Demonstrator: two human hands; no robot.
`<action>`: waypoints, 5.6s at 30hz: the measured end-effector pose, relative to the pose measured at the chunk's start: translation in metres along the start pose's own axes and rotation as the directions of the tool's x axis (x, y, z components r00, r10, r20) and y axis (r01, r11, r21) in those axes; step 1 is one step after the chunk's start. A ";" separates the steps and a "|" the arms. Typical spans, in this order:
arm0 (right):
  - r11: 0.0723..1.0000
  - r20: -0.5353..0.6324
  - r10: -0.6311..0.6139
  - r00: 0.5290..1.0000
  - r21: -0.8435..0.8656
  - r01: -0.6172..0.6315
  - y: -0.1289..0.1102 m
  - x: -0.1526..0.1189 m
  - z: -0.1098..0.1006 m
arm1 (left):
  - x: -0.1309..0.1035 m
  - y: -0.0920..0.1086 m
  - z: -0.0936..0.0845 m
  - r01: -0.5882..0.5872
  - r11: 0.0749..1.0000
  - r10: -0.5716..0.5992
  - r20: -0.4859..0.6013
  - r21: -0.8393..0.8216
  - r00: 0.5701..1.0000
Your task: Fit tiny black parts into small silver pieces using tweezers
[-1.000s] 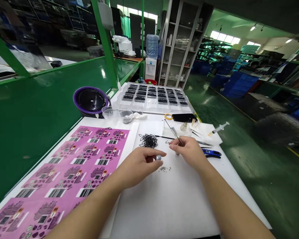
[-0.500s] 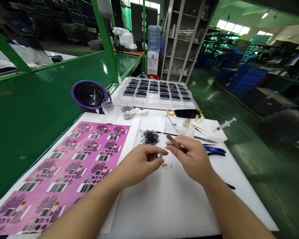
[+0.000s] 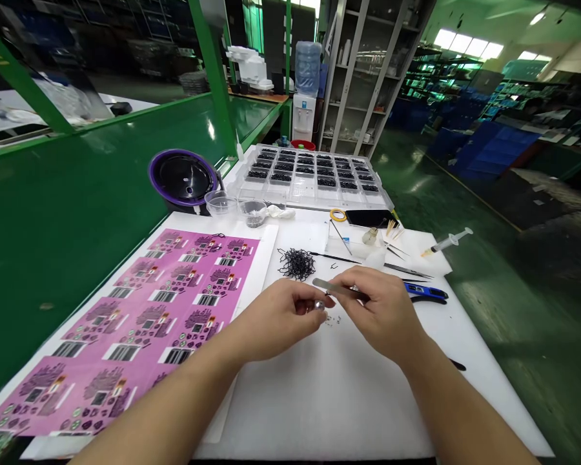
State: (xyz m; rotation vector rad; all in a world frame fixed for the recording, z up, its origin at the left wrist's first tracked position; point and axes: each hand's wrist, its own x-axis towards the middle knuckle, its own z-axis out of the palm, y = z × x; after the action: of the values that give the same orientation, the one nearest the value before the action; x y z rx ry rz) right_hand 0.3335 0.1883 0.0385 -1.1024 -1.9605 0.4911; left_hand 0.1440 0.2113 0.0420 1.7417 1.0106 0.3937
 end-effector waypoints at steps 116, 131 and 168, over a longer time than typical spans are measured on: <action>0.971 -0.077 0.147 0.986 0.203 -0.129 -0.010 -0.011 0.009 | -0.004 0.008 -0.003 -0.008 0.999 0.009 0.012 -0.052 1.000; 0.968 -0.091 0.142 0.986 0.223 -0.118 -0.009 -0.011 0.010 | -0.004 0.005 -0.001 -0.007 0.998 0.008 0.008 -0.065 1.000; 0.922 -0.119 0.196 0.973 0.360 -0.141 -0.008 -0.018 0.023 | -0.013 0.008 0.001 0.134 0.976 -0.145 -0.052 -0.171 0.988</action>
State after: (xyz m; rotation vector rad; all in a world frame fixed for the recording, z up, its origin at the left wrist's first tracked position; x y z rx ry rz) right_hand 0.3160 0.1701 0.0217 -1.0482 -1.5752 0.7920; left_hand 0.1404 0.1993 0.0509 1.5072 1.1066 0.4336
